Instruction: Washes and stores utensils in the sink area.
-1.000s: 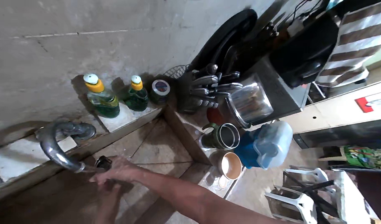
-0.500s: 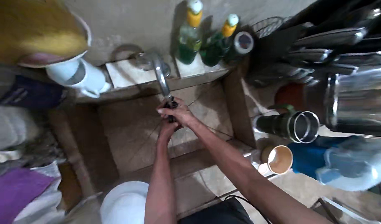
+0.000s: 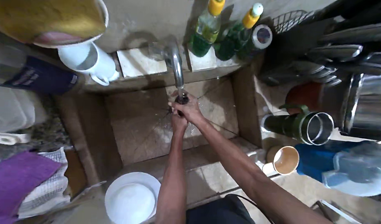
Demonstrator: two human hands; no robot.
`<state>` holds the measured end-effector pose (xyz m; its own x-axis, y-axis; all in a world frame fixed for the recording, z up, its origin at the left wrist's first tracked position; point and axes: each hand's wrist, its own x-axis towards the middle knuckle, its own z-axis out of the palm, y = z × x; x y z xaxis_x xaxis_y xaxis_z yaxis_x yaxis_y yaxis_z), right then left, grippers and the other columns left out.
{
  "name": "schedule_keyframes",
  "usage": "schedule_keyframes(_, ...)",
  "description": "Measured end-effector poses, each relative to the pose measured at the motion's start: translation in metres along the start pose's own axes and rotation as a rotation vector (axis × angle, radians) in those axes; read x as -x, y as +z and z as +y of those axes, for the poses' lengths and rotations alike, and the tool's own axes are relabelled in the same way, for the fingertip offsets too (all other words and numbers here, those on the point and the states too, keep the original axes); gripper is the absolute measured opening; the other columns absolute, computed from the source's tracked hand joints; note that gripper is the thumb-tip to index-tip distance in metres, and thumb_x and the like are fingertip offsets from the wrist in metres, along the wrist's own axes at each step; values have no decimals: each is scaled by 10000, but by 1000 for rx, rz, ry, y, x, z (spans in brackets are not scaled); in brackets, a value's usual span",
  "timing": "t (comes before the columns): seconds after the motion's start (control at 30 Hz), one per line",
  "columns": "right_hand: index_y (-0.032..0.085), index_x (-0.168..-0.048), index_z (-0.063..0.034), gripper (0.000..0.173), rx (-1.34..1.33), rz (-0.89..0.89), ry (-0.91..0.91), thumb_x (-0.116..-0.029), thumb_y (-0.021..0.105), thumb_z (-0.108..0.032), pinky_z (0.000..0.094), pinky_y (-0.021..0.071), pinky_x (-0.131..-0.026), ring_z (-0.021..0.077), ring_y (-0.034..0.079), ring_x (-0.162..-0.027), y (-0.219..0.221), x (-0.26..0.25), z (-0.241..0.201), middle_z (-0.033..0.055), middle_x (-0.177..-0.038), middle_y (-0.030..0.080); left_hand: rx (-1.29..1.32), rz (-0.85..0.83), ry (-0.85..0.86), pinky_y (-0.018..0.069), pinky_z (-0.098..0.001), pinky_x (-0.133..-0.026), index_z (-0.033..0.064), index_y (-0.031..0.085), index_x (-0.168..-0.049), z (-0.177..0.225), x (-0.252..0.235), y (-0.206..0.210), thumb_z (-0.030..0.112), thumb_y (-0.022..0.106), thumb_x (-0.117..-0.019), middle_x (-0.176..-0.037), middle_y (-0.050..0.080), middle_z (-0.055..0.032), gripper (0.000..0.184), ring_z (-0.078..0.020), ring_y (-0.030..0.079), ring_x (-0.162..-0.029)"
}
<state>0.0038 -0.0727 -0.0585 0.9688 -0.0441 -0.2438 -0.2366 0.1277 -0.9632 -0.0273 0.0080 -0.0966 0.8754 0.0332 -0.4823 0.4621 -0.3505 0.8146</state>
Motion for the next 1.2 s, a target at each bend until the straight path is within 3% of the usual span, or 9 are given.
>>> schedule_keyframes(0.13, 683, -1056, 0, 281, 31, -17, -51, -836, 826, -98, 351, 605, -744, 156, 683, -783, 5, -3, -6, 93, -892, 709, 3, -1, 11, 553, -555, -909, 27, 559, -1351, 6, 6, -10, 184, 679, -966, -1168, 685, -195, 433, -316, 678, -1053)
schedule_keyframes(0.23, 651, -1123, 37, 333, -64, -9, 99, -869, 808, -110, 396, 635, -678, 224, 707, -704, 3, 5, -1, 148, -863, 716, -12, -105, -100, 541, -521, -669, 58, 587, -1295, -17, 19, -5, 287, 633, -990, -1029, 658, -200, 385, -316, 633, -805)
schedule_keyframes(0.33, 603, -1256, 11, 452, -120, -55, 82, -859, 797, -81, 418, 634, -632, 251, 693, -667, 2, 0, -7, 177, -892, 703, -5, -171, -145, 540, -509, -654, 67, 595, -1301, -15, 13, -8, 301, 594, -1010, -1005, 657, -188, 374, -290, 622, -755)
schedule_keyframes(0.53, 589, -1124, 36, 288, -328, -313, 126, -864, 712, 24, 440, 650, -725, 301, 735, -799, -15, -6, -22, 198, -1013, 717, 298, -483, -76, 517, -265, -569, 139, 635, -897, -7, 6, -21, 208, 612, -924, -645, 573, 47, 78, -79, 549, -555)
schedule_keyframes(0.7, 507, -1423, -19, 523, -355, -347, 252, -923, 660, 2, 436, 641, -743, 312, 734, -825, -9, -14, -18, 233, -1090, 716, 348, -546, -121, 548, -285, -610, 101, 646, -937, -15, -1, -33, 184, 575, -939, -682, 615, 18, 110, -103, 602, -609)
schedule_keyframes(0.77, 625, -1302, 28, 370, -230, -210, 133, -940, 685, -15, 408, 645, -697, 261, 730, -760, -2, -9, -16, 202, -1038, 738, 162, -296, -74, 568, -310, -622, 18, 658, -1123, -4, 7, -26, 168, 622, -977, -807, 676, -54, 212, -122, 638, -664)
schedule_keyframes(0.9, 745, -1062, 32, 236, 51, 196, -8, -864, 819, -72, 400, 605, -748, 199, 699, -781, 14, 4, -25, 161, -931, 741, -72, 51, 60, 492, -511, -1030, -113, 535, -1356, 17, 21, -10, 168, 601, -1003, -1236, 641, -289, 456, -341, 641, -1148)
schedule_keyframes(1.07, 607, -1330, 20, 451, -70, 25, 136, -903, 750, 5, 403, 615, -829, 227, 717, -888, 4, 5, -40, 216, -1097, 708, -51, 58, 142, 503, -482, -999, -122, 602, -1259, 12, 11, -6, 124, 585, -989, -1160, 671, -271, 365, -299, 661, -1088)
schedule_keyframes(1.2, 679, -1178, 87, 318, 0, 0, 51, -875, 763, 35, 324, 576, -799, 151, 668, -870, 4, 7, -43, 186, -1044, 716, 16, 55, 223, 478, -436, -1065, -167, 523, -1324, 9, 11, -6, 122, 606, -975, -1258, 623, -313, 461, -310, 623, -1193)
